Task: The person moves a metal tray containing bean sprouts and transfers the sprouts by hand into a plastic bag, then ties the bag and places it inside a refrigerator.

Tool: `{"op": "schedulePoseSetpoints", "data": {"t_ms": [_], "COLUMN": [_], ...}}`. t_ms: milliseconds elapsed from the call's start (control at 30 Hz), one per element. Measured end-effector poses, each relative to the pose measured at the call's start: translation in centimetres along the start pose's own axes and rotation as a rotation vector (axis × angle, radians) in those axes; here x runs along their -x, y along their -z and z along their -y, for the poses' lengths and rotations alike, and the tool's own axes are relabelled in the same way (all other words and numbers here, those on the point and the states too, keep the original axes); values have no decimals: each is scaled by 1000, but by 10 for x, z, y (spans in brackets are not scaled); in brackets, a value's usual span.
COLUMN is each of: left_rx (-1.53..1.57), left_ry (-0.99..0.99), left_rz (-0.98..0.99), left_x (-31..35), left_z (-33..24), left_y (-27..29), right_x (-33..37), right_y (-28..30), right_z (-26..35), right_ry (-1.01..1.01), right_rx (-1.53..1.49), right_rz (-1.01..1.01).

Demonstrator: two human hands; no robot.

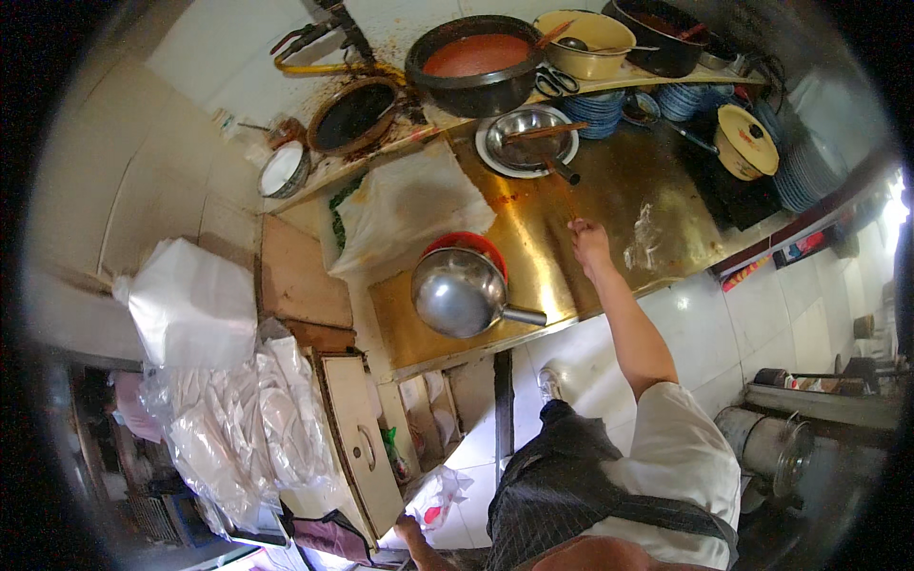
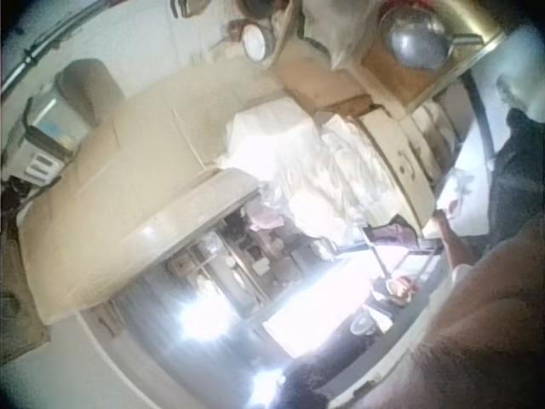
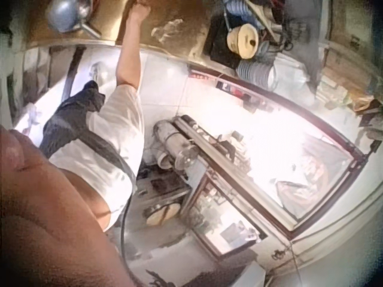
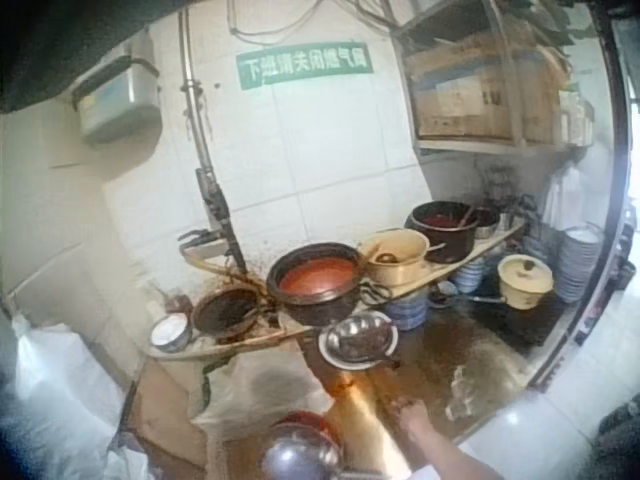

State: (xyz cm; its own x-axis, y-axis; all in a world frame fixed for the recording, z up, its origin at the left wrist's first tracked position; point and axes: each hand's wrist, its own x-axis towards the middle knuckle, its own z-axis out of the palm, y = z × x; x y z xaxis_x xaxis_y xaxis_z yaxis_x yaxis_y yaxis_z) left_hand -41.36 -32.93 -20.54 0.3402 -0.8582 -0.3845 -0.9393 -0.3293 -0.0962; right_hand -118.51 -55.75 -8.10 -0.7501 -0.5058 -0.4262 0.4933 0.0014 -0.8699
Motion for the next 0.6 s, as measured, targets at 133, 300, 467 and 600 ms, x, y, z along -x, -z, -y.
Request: {"op": "schedulePoseSetpoints", "data": {"t_ms": [133, 300, 467, 600], "left_rx": [-16, -60, -97, -153], "left_ry": [50, 115, 123, 100], "left_rz": [0, 29, 52, 89], "left_x": [-3, 6, -6, -6], "left_z": [-28, -38, -40, -27], "left_y": [16, 21, 21, 13], "right_x": [-76, -73, -101, -79], "right_y": [21, 3, 7, -2], "right_z": [-17, 26, 7, -1], "right_ry": [142, 35, 59, 38], "right_rx": [420, 536, 290, 238], "right_rz": [63, 40, -25, 34]}}
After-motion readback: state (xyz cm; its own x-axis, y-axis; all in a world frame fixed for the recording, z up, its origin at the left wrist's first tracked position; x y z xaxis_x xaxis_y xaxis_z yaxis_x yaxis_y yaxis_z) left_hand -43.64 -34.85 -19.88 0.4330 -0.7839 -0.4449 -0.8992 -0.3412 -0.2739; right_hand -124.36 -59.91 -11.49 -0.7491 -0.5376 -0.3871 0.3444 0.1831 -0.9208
